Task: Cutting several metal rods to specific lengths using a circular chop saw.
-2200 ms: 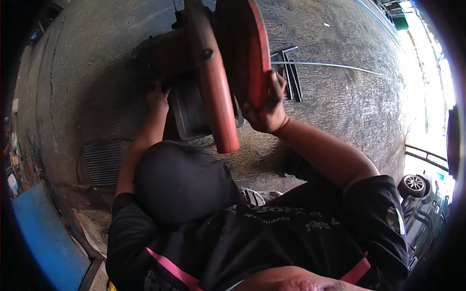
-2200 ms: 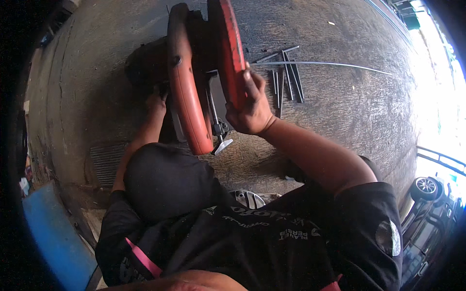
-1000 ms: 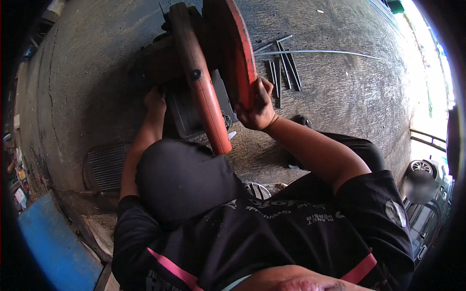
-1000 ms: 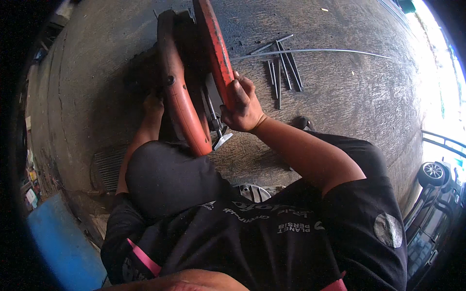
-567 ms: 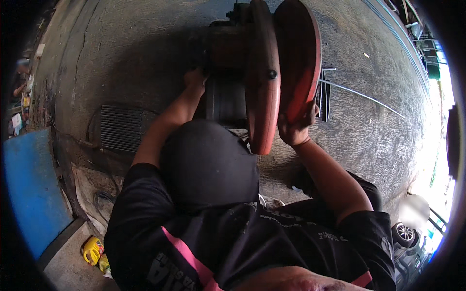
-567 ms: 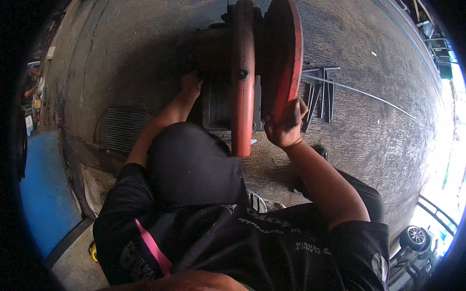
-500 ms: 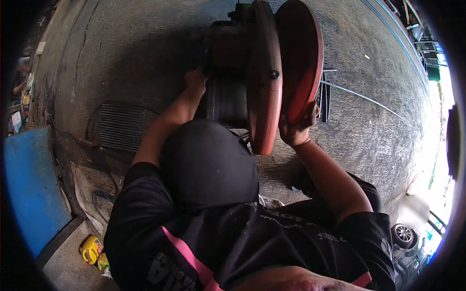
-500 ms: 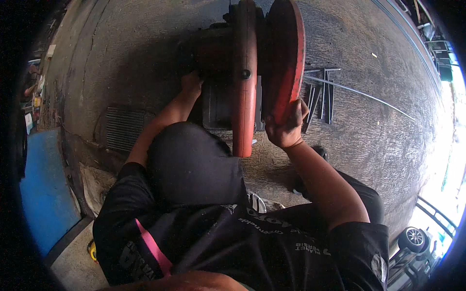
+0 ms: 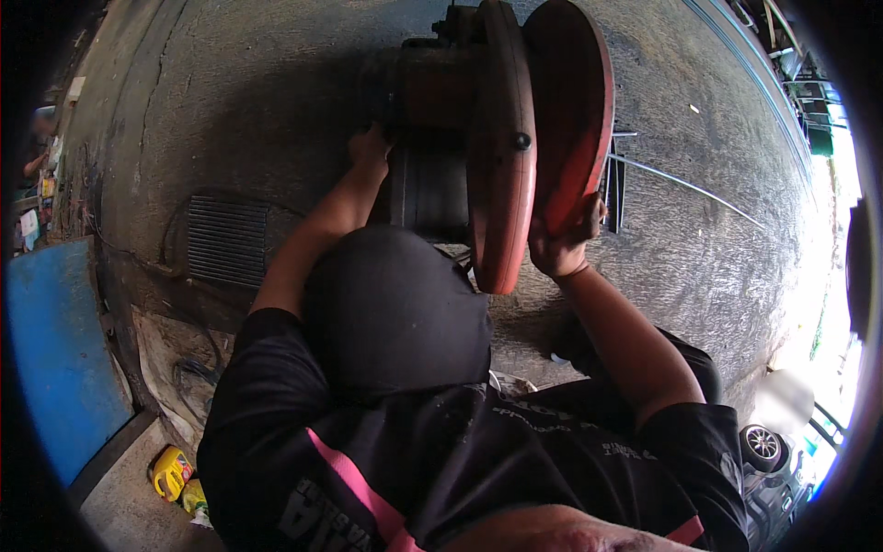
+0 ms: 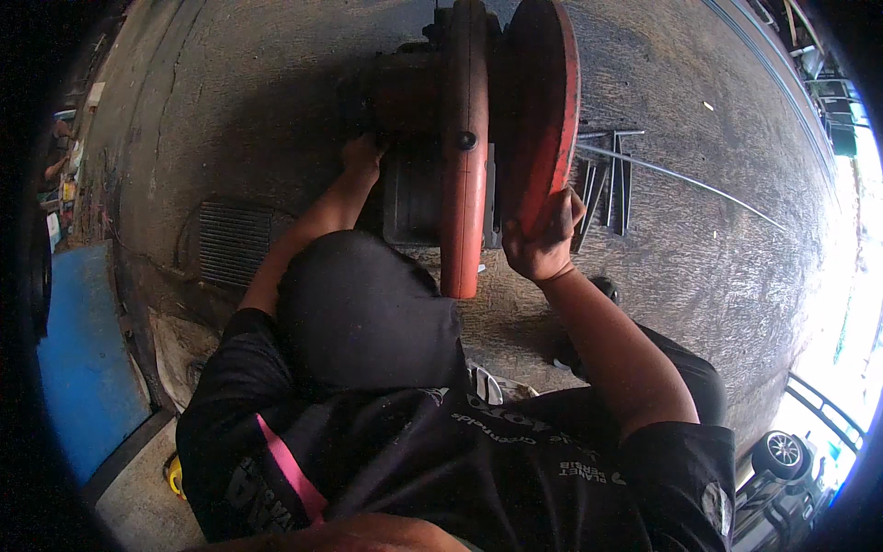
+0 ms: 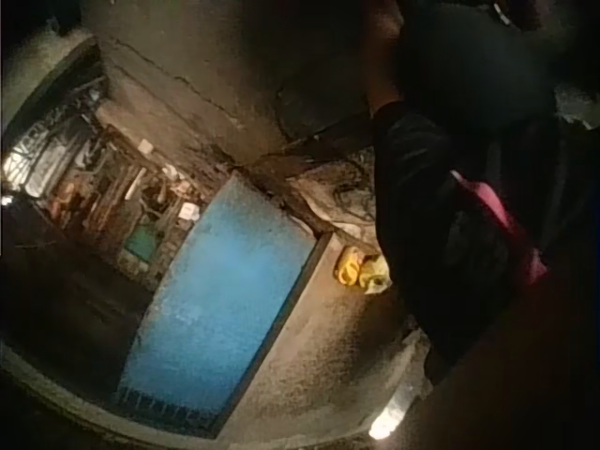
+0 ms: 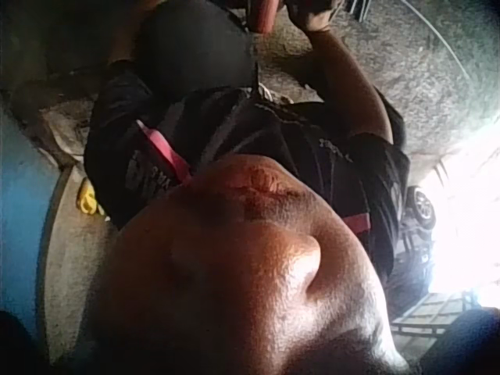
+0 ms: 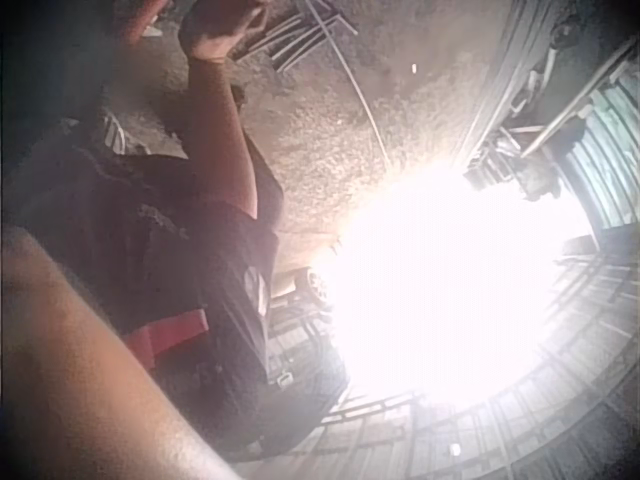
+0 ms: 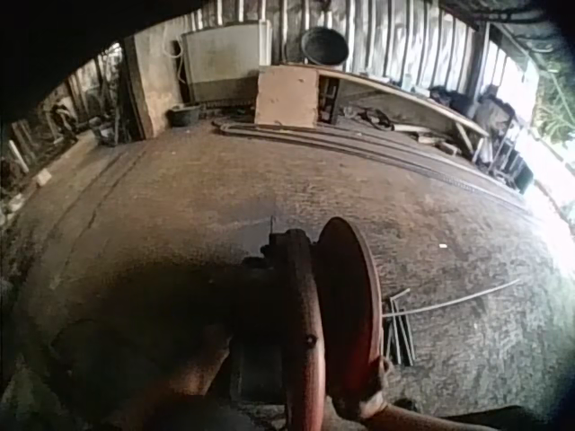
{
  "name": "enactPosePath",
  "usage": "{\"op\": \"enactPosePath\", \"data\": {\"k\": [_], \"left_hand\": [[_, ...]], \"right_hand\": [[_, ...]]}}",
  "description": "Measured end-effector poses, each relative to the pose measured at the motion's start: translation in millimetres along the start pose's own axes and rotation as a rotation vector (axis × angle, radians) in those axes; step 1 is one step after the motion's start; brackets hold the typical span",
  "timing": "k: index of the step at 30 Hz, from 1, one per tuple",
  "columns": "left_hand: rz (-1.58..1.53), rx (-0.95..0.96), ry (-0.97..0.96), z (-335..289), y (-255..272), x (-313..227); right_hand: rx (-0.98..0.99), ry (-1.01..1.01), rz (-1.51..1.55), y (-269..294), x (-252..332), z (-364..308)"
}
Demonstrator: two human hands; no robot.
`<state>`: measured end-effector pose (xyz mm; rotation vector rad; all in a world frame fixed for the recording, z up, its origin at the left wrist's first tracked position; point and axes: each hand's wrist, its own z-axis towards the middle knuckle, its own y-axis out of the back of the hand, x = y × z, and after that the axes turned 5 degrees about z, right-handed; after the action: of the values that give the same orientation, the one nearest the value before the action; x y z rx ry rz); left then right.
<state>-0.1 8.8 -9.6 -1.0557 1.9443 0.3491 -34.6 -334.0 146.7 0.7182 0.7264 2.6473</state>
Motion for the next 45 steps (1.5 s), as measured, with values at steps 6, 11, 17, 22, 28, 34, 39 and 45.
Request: {"op": "enactPosePath", "data": {"k": [6, 11, 17, 22, 28, 34, 39, 45], "left_hand": [[-0.076, 0.007, 0.036, -12.4, 0.1, 2.6], [-0.131, -0.051, 0.063, -35.1, 7.4, -5.0], [-0.175, -0.155, 0.033, -53.4, 36.6, -24.6], [-0.185, -0.152, -0.002, -62.6, 78.9, -44.8], [-0.261, -0.194, -0.127, -115.5, 119.2, -92.6], [-0.315, -0.048, -0.341, -140.3, 152.6, -142.3], [-0.311, 0.054, -0.511, -168.0, 162.9, -170.3], [-0.404, 0.091, -0.485, -173.0, 131.6, -163.3]], "right_hand": [[0.003, 0.013, -0.010, 0.1, 0.7, -1.8], [0.002, 0.001, 0.014, 1.5, 2.0, 1.8], [0.009, -0.041, -0.010, 2.5, 5.1, 5.9], [0.053, -0.135, 0.026, 14.2, 12.2, 15.8], [-0.169, -0.163, -0.019, 34.5, 60.8, 112.3], [-0.044, -0.386, 0.829, 35.6, 191.5, 178.4], [0.587, -1.028, 0.958, -64.6, 224.5, 126.7], [0.477, -1.368, 1.103, -183.7, 133.8, 94.8]]}}
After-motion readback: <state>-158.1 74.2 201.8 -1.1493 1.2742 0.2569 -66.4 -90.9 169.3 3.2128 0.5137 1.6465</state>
